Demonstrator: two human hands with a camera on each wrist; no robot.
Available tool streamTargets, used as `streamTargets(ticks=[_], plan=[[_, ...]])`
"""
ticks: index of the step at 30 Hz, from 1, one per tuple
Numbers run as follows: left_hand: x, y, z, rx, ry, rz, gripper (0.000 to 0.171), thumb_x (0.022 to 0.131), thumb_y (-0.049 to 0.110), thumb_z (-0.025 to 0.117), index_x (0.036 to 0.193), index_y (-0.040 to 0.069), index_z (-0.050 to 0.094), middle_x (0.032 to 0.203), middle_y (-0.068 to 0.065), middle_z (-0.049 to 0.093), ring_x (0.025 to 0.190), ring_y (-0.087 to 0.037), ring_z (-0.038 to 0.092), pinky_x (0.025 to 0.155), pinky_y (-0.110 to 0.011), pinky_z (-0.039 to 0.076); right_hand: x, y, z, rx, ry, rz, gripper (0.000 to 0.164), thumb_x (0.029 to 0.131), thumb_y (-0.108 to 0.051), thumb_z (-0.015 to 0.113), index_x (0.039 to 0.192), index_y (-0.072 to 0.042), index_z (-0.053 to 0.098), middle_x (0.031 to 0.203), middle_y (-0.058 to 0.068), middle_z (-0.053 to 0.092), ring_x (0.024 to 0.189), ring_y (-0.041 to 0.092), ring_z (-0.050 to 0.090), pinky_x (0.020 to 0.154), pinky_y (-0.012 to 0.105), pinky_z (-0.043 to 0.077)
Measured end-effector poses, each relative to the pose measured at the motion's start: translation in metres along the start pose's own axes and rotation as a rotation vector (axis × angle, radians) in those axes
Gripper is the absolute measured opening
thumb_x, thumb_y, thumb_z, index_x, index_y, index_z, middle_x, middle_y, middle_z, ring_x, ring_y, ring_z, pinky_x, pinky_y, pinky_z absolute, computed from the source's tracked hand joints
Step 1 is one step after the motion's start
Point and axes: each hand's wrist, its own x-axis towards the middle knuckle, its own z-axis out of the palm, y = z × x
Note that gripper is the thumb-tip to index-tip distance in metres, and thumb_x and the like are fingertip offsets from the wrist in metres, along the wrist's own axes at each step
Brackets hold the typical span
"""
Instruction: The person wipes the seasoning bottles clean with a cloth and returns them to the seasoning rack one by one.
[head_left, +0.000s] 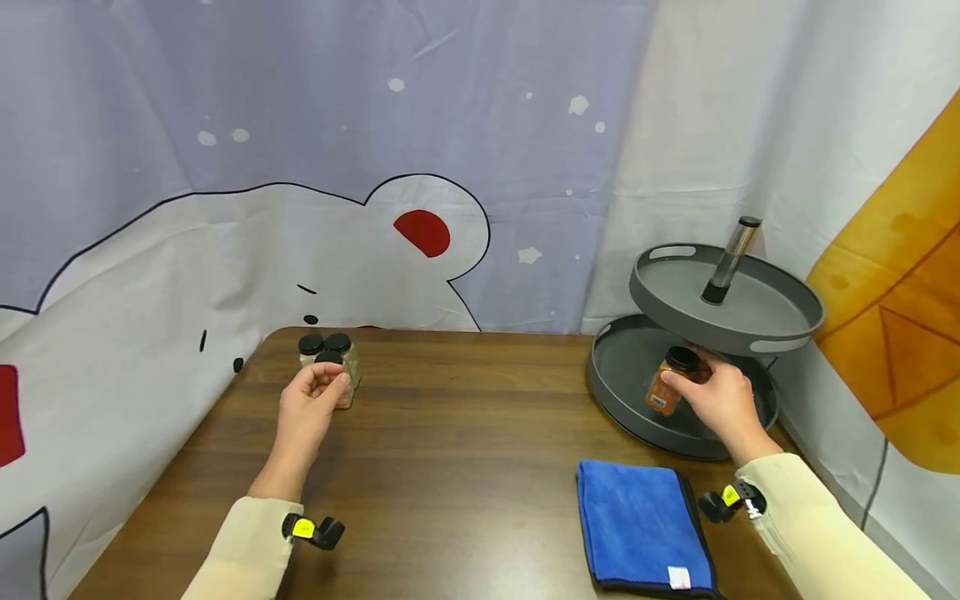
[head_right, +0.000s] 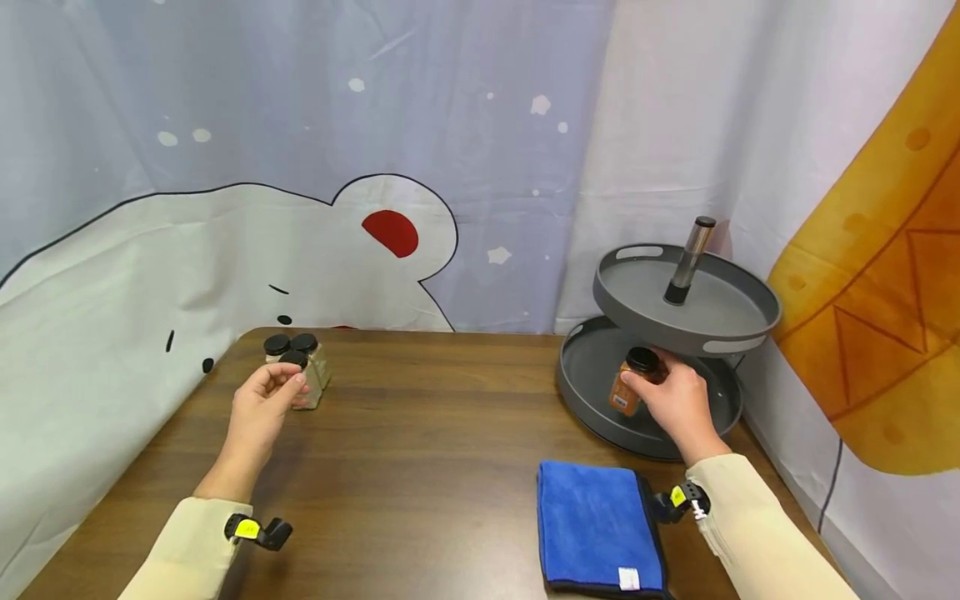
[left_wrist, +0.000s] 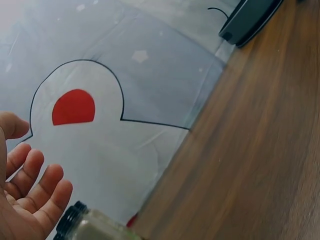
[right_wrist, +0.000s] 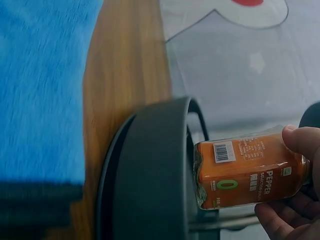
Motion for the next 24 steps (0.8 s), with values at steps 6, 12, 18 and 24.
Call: streamTargets(ticks=[6, 12, 18, 24], plan=[[0.001, -0.004, -0.010, 0.007, 0.052, 0.011, 0.024, 0.099, 0.007, 0.064, 0.116, -0.009, 0.058, 0.086, 0.005, 0.062, 0.079, -0.007, 0.065, 0.068, -0.021, 0.056, -0.002, 0.019, 0.000, -0.045, -0.019, 0.040, 0.073, 0.093, -0.043, 0.071, 0.142, 0.006, 0.050, 0.123, 0.034, 0.061, 0.106, 0.049, 0.059, 0.084, 0.063, 0.047], [0.002, -0.004, -0.017, -0.015, 0.113, 0.035, 0.023, 0.098, 0.005, 0.064, 0.114, -0.010, 0.058, 0.083, 0.005, 0.062, 0.075, -0.008, 0.064, 0.065, -0.019, 0.055, -0.003, 0.032, 0.001, -0.054, -0.001, 0.025, 0.069, 0.092, -0.040, 0.073, 0.138, 0.007, 0.052, 0.118, 0.034, 0.062, 0.103, 0.049, 0.059, 0.083, 0.063, 0.046], [0.005, -0.003, -0.022, -0.032, 0.152, 0.031, 0.020, 0.097, 0.004, 0.065, 0.112, -0.008, 0.059, 0.083, 0.005, 0.061, 0.073, -0.008, 0.062, 0.065, -0.017, 0.052, -0.003, 0.043, 0.004, -0.065, -0.007, 0.019, 0.069, 0.092, -0.040, 0.073, 0.137, 0.008, 0.052, 0.120, 0.035, 0.061, 0.105, 0.051, 0.058, 0.084, 0.064, 0.045], [0.007, -0.004, -0.027, -0.030, 0.171, 0.034, 0.018, 0.097, 0.005, 0.066, 0.110, -0.005, 0.060, 0.084, 0.005, 0.061, 0.072, -0.006, 0.060, 0.064, -0.017, 0.052, -0.005, 0.048, 0.008, -0.074, -0.018, 0.017, 0.068, 0.092, -0.038, 0.073, 0.136, 0.009, 0.052, 0.119, 0.036, 0.061, 0.103, 0.051, 0.059, 0.083, 0.064, 0.045]])
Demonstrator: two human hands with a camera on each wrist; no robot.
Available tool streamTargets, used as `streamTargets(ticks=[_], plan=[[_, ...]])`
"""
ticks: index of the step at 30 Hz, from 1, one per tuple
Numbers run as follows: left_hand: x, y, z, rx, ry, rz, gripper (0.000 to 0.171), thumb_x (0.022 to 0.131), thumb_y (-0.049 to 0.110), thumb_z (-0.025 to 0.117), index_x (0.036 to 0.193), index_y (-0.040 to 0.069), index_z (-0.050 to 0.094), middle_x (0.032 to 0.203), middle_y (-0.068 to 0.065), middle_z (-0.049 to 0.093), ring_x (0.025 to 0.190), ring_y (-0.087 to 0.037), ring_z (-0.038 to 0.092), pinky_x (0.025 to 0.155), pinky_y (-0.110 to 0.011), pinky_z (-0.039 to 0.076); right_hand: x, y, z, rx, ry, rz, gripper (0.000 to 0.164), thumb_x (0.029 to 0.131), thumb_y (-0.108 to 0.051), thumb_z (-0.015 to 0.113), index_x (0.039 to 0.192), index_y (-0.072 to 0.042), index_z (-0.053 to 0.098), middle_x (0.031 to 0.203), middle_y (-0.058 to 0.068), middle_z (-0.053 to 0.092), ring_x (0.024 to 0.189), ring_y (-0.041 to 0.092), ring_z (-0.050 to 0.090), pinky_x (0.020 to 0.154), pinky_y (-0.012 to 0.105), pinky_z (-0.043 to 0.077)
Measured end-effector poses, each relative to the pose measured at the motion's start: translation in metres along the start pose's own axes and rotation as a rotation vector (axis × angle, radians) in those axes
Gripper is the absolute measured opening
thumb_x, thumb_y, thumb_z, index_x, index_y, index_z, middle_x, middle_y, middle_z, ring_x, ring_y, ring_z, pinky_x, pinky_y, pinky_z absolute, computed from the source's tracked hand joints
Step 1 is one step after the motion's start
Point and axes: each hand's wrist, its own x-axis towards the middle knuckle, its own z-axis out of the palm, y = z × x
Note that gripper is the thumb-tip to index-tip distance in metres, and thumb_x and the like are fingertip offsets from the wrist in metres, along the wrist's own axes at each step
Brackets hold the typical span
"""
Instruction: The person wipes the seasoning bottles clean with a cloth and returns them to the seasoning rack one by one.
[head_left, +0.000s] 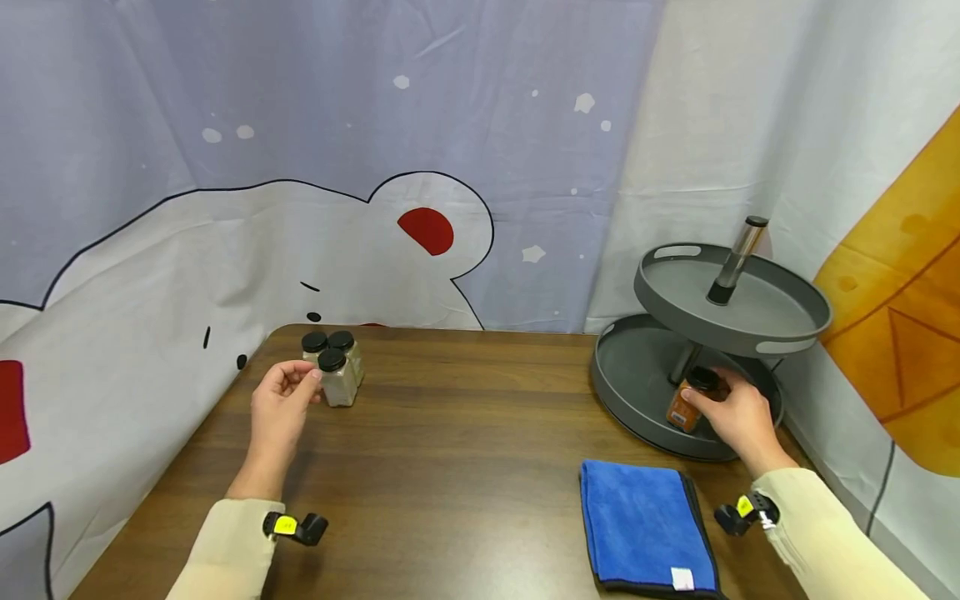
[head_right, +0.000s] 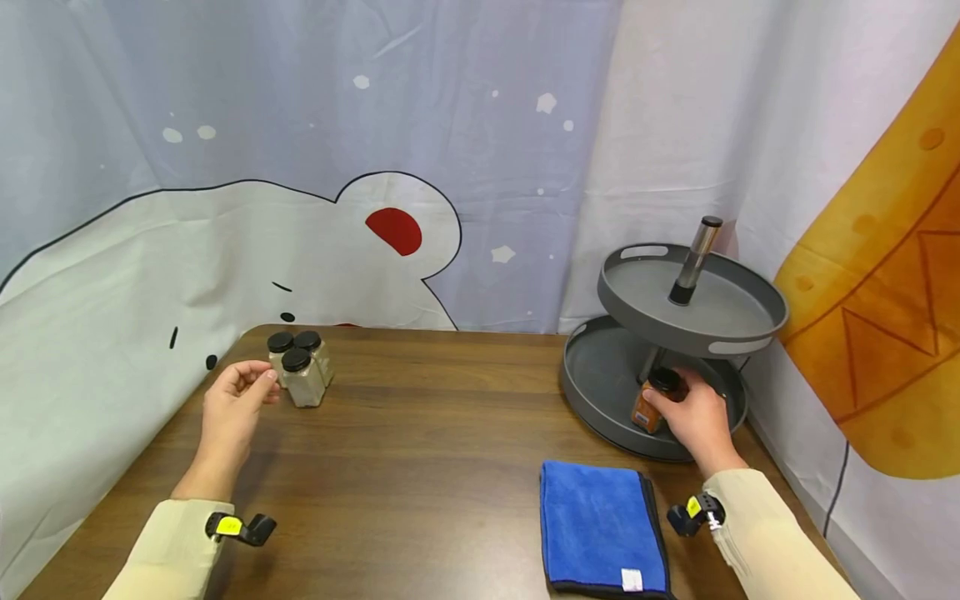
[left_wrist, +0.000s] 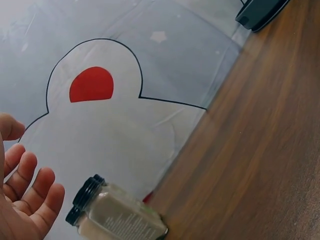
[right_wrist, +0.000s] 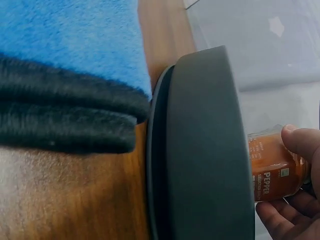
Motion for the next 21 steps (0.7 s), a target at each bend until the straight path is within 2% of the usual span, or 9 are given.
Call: streamTargets(ticks=[5, 10, 16, 21], plan=[[0.000, -0.001, -0.001, -0.003, 0.020, -0.017, 0.012, 0.097, 0.005, 0.066, 0.107, -0.001, 0.062, 0.083, 0.004, 0.062, 0.073, -0.007, 0.061, 0.064, -0.016, 0.052, -0.002, 0.002, 0.001, 0.014, -0.010, -0.001, 0.067, 0.094, -0.039, 0.072, 0.137, 0.008, 0.051, 0.117, 0.035, 0.061, 0.102, 0.050, 0.059, 0.081, 0.063, 0.046], [0.000, -0.002, -0.002, 0.000, 0.027, -0.036, 0.016, 0.097, 0.005, 0.066, 0.109, -0.005, 0.060, 0.082, 0.005, 0.061, 0.072, -0.006, 0.060, 0.064, -0.015, 0.052, -0.004, 0.001, -0.002, 0.034, -0.096, 0.026, 0.068, 0.095, -0.034, 0.071, 0.139, 0.011, 0.045, 0.124, 0.038, 0.056, 0.107, 0.052, 0.057, 0.084, 0.063, 0.046], [0.000, -0.003, -0.003, -0.005, 0.036, -0.043, 0.013, 0.097, 0.006, 0.066, 0.107, -0.001, 0.061, 0.082, 0.005, 0.061, 0.073, -0.006, 0.060, 0.066, -0.016, 0.052, -0.002, -0.001, -0.011, 0.043, -0.219, 0.045, 0.071, 0.097, -0.034, 0.068, 0.140, 0.015, 0.040, 0.130, 0.041, 0.050, 0.114, 0.056, 0.053, 0.088, 0.063, 0.046], [0.001, -0.003, -0.004, -0.033, 0.027, -0.045, 0.016, 0.097, 0.007, 0.067, 0.108, -0.002, 0.061, 0.083, 0.005, 0.062, 0.074, -0.007, 0.060, 0.066, -0.016, 0.052, 0.001, 0.002, -0.017, 0.039, -0.252, 0.021, 0.070, 0.097, -0.035, 0.069, 0.139, 0.014, 0.042, 0.129, 0.041, 0.051, 0.115, 0.056, 0.053, 0.088, 0.063, 0.047]])
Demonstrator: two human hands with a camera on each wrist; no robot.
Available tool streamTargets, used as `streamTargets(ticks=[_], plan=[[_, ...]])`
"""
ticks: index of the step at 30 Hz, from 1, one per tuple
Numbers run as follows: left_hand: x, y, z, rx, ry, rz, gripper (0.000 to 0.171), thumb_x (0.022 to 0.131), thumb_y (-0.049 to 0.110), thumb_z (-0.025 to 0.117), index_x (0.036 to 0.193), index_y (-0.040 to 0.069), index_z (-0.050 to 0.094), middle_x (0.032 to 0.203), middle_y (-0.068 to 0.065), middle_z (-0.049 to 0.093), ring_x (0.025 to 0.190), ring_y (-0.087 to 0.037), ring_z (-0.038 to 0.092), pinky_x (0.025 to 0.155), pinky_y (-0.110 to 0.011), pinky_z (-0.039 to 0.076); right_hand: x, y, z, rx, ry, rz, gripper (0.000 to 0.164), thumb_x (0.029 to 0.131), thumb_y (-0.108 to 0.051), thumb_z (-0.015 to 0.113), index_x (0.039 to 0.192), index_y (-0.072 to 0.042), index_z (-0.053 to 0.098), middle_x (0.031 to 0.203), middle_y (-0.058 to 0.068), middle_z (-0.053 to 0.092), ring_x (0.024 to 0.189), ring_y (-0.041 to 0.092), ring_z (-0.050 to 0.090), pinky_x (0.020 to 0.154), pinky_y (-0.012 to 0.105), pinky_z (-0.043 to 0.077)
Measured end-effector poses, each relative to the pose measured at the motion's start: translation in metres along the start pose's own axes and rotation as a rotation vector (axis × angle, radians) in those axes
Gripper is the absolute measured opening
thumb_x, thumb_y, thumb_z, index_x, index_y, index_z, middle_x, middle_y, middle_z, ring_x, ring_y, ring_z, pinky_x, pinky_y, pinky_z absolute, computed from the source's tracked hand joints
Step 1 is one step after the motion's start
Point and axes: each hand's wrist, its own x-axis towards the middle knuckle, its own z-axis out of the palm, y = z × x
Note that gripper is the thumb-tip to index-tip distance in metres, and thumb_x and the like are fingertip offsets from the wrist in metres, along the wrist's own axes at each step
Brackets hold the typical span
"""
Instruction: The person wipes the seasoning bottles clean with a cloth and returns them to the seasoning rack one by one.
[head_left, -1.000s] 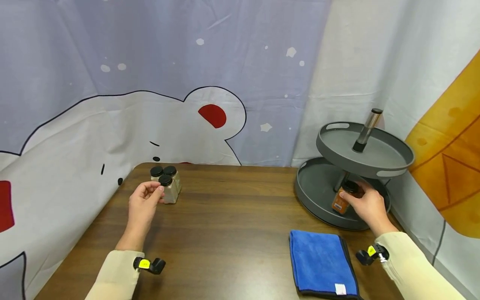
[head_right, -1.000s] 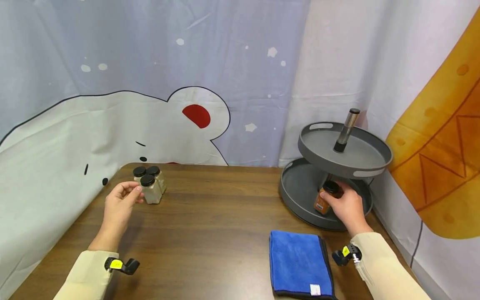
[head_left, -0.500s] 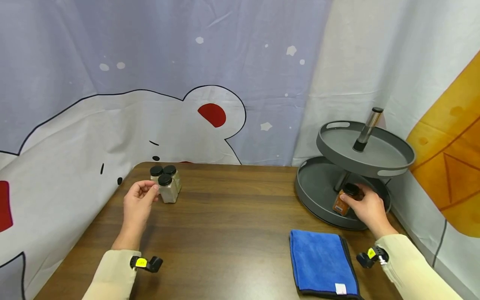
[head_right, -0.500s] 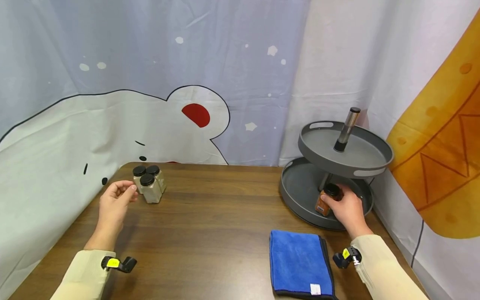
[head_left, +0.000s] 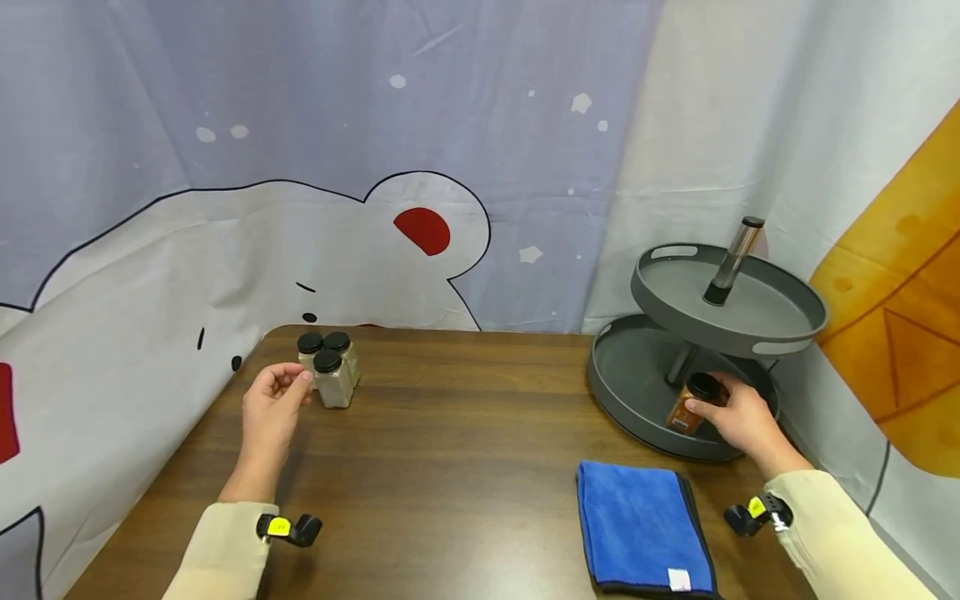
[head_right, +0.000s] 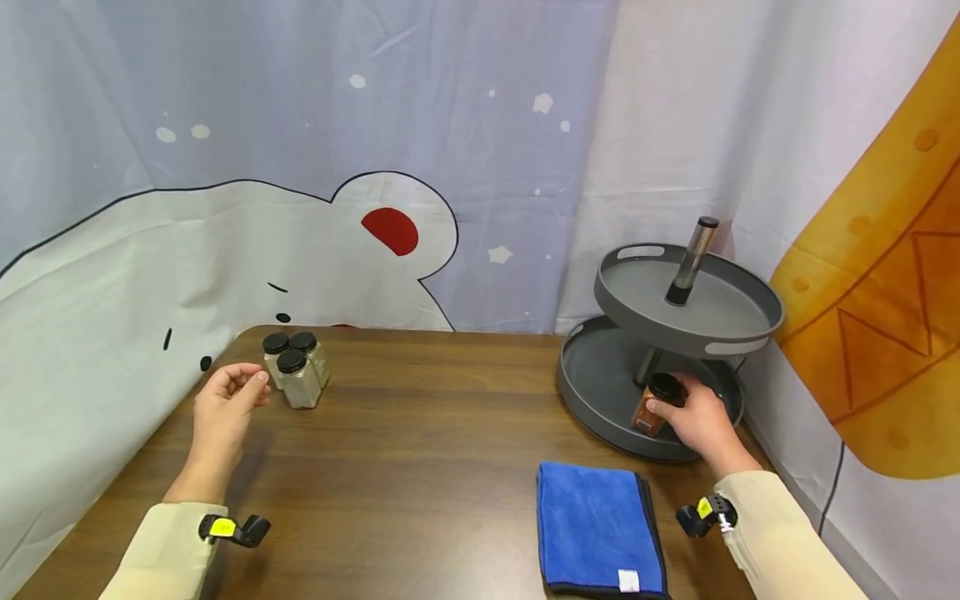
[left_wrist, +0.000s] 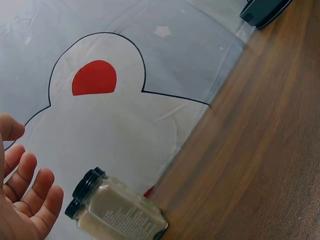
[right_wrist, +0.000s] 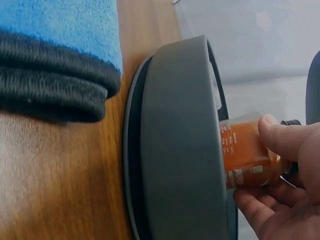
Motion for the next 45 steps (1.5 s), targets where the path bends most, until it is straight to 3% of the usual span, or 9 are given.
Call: streamTargets(ticks=[5, 11, 17, 23, 25, 28, 30, 33, 45], plan=[[0.002, 0.000, -0.002, 0.015, 0.007, 0.006, 0.016, 0.097, 0.007, 0.067, 0.108, -0.002, 0.061, 0.083, 0.004, 0.061, 0.073, -0.008, 0.059, 0.065, -0.016, 0.052, -0.001, 0.002, -0.001, -0.009, 0.007, -0.052, 0.065, 0.095, -0.030, 0.072, 0.136, 0.013, 0.046, 0.125, 0.039, 0.055, 0.111, 0.054, 0.057, 0.085, 0.061, 0.049], [0.007, -0.003, -0.004, 0.193, 0.022, -0.037, 0.037, 0.098, 0.020, 0.067, 0.126, 0.000, 0.053, 0.103, 0.000, 0.054, 0.087, -0.008, 0.052, 0.071, -0.014, 0.046, -0.004, -0.004, -0.001, 0.015, 0.015, -0.070, 0.076, 0.096, -0.036, 0.070, 0.145, 0.011, 0.038, 0.136, 0.039, 0.048, 0.114, 0.052, 0.053, 0.088, 0.063, 0.046], [0.011, -0.008, -0.001, 0.293, 0.007, -0.135, 0.062, 0.096, 0.031, 0.069, 0.141, 0.002, 0.039, 0.125, -0.012, 0.045, 0.106, -0.016, 0.045, 0.083, -0.025, 0.042, -0.008, -0.021, 0.000, 0.016, 0.155, -0.094, 0.075, 0.098, -0.043, 0.065, 0.148, 0.006, 0.037, 0.145, 0.037, 0.041, 0.129, 0.057, 0.039, 0.097, 0.071, 0.034], [0.015, -0.015, 0.007, 0.326, -0.017, -0.191, 0.074, 0.093, 0.033, 0.072, 0.147, 0.003, 0.032, 0.135, -0.020, 0.039, 0.119, -0.029, 0.043, 0.092, -0.037, 0.041, -0.022, -0.041, 0.006, -0.029, 0.262, -0.252, 0.060, 0.096, -0.033, 0.070, 0.143, -0.002, 0.048, 0.142, 0.031, 0.047, 0.127, 0.054, 0.043, 0.095, 0.071, 0.036], [0.015, -0.018, 0.011, 0.338, -0.021, -0.199, 0.076, 0.092, 0.033, 0.074, 0.148, 0.002, 0.031, 0.136, -0.023, 0.037, 0.121, -0.032, 0.042, 0.093, -0.038, 0.040, -0.027, -0.047, 0.009, -0.037, 0.283, -0.328, 0.058, 0.094, -0.028, 0.074, 0.142, -0.006, 0.052, 0.142, 0.025, 0.050, 0.127, 0.048, 0.047, 0.095, 0.066, 0.039], [0.016, -0.024, 0.017, 0.361, -0.034, -0.208, 0.079, 0.091, 0.034, 0.075, 0.147, 0.002, 0.030, 0.136, -0.023, 0.036, 0.120, -0.033, 0.041, 0.093, -0.040, 0.040, -0.034, -0.053, 0.014, -0.054, 0.317, -0.428, 0.057, 0.088, -0.021, 0.080, 0.139, -0.010, 0.056, 0.143, 0.016, 0.053, 0.114, 0.031, 0.058, 0.093, 0.047, 0.046], [0.015, -0.029, 0.021, 0.369, -0.045, -0.215, 0.081, 0.090, 0.034, 0.076, 0.147, 0.002, 0.029, 0.137, -0.024, 0.035, 0.121, -0.035, 0.040, 0.094, -0.043, 0.040, -0.038, -0.056, 0.017, -0.070, 0.334, -0.469, 0.058, 0.086, -0.018, 0.081, 0.138, -0.012, 0.058, 0.143, 0.012, 0.055, 0.101, 0.018, 0.060, 0.087, 0.032, 0.047], [0.015, -0.035, 0.028, 0.377, -0.051, -0.226, 0.085, 0.088, 0.036, 0.078, 0.148, 0.004, 0.027, 0.140, -0.025, 0.033, 0.124, -0.037, 0.039, 0.097, -0.046, 0.039, -0.040, -0.058, 0.020, -0.092, 0.345, -0.494, 0.056, 0.085, -0.018, 0.082, 0.136, -0.011, 0.060, 0.143, 0.009, 0.056, 0.086, 0.008, 0.057, 0.078, 0.021, 0.044], [0.024, -0.057, 0.039, 0.391, 0.090, -0.206, 0.081, 0.086, 0.028, 0.080, 0.144, 0.001, 0.030, 0.146, -0.029, 0.029, 0.138, -0.044, 0.031, 0.113, -0.053, 0.030, -0.045, -0.064, 0.023, -0.079, 0.351, -0.526, 0.051, 0.083, -0.014, 0.083, 0.130, -0.012, 0.063, 0.142, 0.008, 0.057, 0.096, 0.017, 0.063, 0.084, 0.014, 0.040]])
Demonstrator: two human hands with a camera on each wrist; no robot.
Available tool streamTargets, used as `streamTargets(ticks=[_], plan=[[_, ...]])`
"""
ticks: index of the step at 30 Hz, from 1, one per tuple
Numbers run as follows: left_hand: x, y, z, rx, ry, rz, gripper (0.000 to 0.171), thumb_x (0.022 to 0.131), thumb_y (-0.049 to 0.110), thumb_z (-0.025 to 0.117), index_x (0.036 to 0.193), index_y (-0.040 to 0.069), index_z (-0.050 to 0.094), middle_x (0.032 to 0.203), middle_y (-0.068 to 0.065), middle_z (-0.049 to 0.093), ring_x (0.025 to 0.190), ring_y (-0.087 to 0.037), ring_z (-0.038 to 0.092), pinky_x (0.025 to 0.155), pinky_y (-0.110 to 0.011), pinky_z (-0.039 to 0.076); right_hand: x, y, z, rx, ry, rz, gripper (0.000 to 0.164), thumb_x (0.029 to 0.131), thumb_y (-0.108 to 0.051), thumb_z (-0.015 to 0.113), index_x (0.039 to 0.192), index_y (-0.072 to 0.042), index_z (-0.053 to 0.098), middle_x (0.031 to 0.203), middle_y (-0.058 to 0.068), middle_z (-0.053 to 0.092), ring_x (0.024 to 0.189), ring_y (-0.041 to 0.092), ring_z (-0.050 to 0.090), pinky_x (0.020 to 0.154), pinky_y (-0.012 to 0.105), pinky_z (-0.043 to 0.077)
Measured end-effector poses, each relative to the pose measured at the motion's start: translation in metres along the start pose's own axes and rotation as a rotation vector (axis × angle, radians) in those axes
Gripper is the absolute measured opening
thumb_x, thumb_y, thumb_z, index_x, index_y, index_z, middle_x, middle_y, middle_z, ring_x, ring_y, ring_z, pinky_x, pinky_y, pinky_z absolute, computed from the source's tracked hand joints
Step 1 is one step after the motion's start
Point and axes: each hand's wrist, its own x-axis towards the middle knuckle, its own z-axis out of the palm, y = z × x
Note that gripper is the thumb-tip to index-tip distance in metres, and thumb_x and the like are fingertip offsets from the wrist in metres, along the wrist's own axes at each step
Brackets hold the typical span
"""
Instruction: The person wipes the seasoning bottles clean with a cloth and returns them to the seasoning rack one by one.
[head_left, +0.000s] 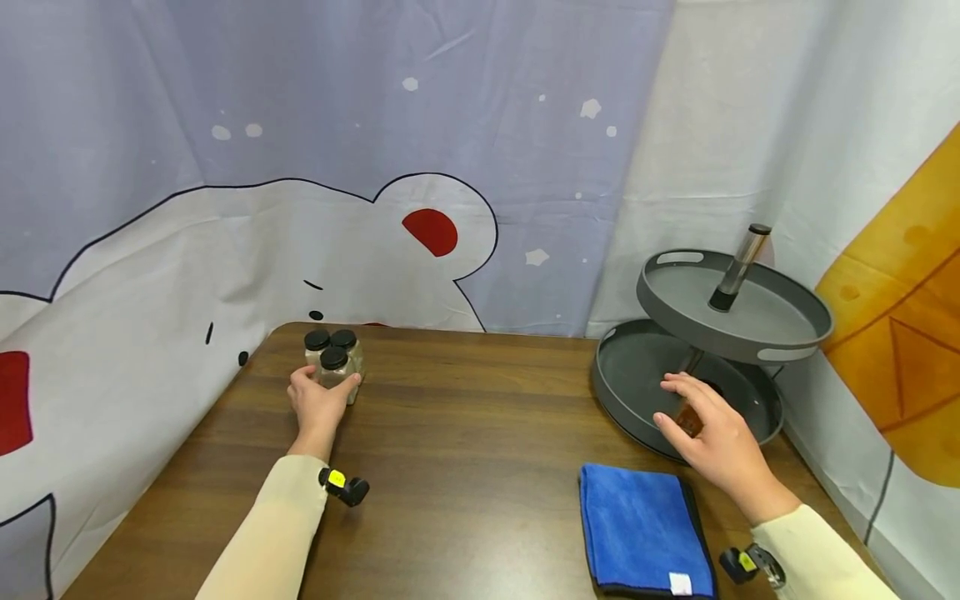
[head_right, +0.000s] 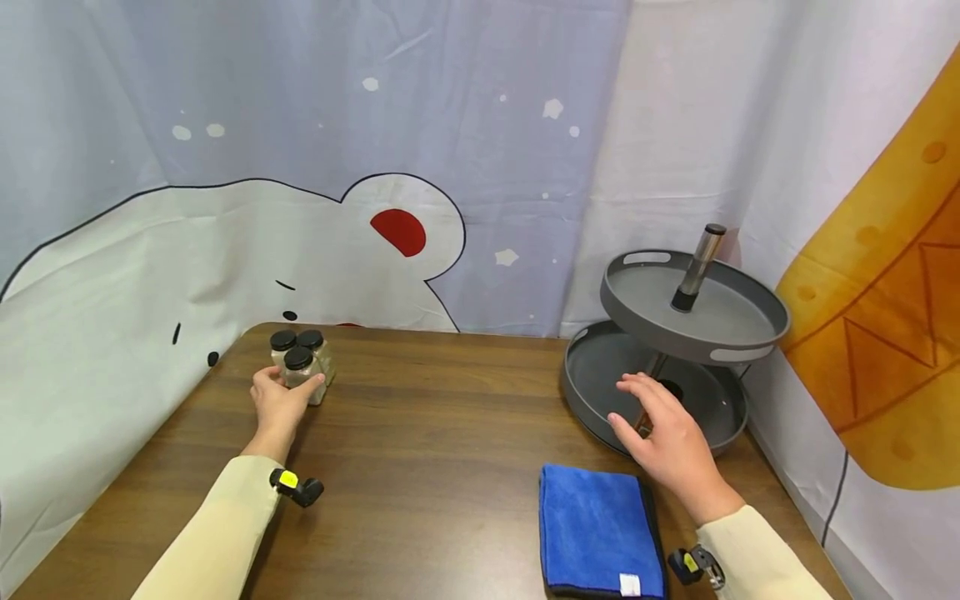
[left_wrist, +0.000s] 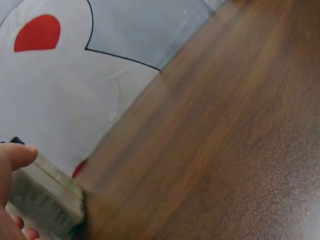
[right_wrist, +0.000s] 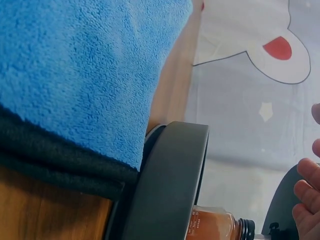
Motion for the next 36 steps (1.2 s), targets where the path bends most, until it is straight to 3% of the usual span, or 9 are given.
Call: streamTargets(ticks=[3, 10, 22, 30, 36], plan=[[0.003, -0.004, 0.004, -0.013, 0.007, 0.003, 0.077, 0.087, 0.026, 0.078, 0.143, 0.000, 0.031, 0.145, -0.029, 0.030, 0.137, -0.044, 0.033, 0.113, -0.053, 0.031, -0.002, -0.002, 0.001, -0.005, 0.000, -0.006, 0.050, 0.083, -0.014, 0.083, 0.129, -0.011, 0.064, 0.142, 0.009, 0.057, 0.107, 0.021, 0.062, 0.088, 0.015, 0.038], [0.006, -0.013, 0.012, -0.036, 0.044, 0.031, 0.074, 0.087, 0.021, 0.078, 0.140, -0.005, 0.034, 0.139, -0.030, 0.035, 0.131, -0.043, 0.040, 0.111, -0.051, 0.032, -0.006, -0.005, 0.000, -0.010, -0.001, -0.030, 0.049, 0.081, -0.011, 0.083, 0.127, -0.010, 0.065, 0.140, 0.009, 0.059, 0.097, 0.014, 0.062, 0.076, 0.018, 0.044], [0.009, -0.020, 0.015, -0.011, 0.030, 0.073, 0.066, 0.090, 0.019, 0.075, 0.138, -0.007, 0.038, 0.139, -0.029, 0.040, 0.134, -0.042, 0.039, 0.113, -0.052, 0.031, -0.014, -0.002, -0.003, -0.015, -0.012, -0.035, 0.047, 0.080, -0.010, 0.084, 0.124, -0.011, 0.067, 0.137, 0.007, 0.061, 0.104, 0.017, 0.062, 0.074, 0.016, 0.044], [-0.002, -0.017, 0.016, 0.023, 0.046, 0.150, 0.056, 0.089, 0.015, 0.074, 0.128, -0.010, 0.043, 0.128, -0.030, 0.047, 0.124, -0.044, 0.045, 0.107, -0.053, 0.034, -0.016, 0.000, -0.002, -0.004, -0.020, -0.047, 0.047, 0.080, -0.008, 0.084, 0.123, -0.014, 0.067, 0.135, 0.004, 0.062, 0.118, 0.024, 0.059, 0.081, 0.014, 0.044], [-0.016, -0.013, 0.026, 0.003, -0.019, 0.165, 0.051, 0.090, 0.016, 0.074, 0.124, -0.008, 0.044, 0.125, -0.026, 0.051, 0.116, -0.038, 0.049, 0.099, -0.050, 0.039, -0.018, 0.002, 0.000, 0.024, -0.028, -0.056, 0.045, 0.079, -0.006, 0.083, 0.121, -0.014, 0.067, 0.133, 0.004, 0.063, 0.127, 0.027, 0.055, 0.089, 0.005, 0.038]])
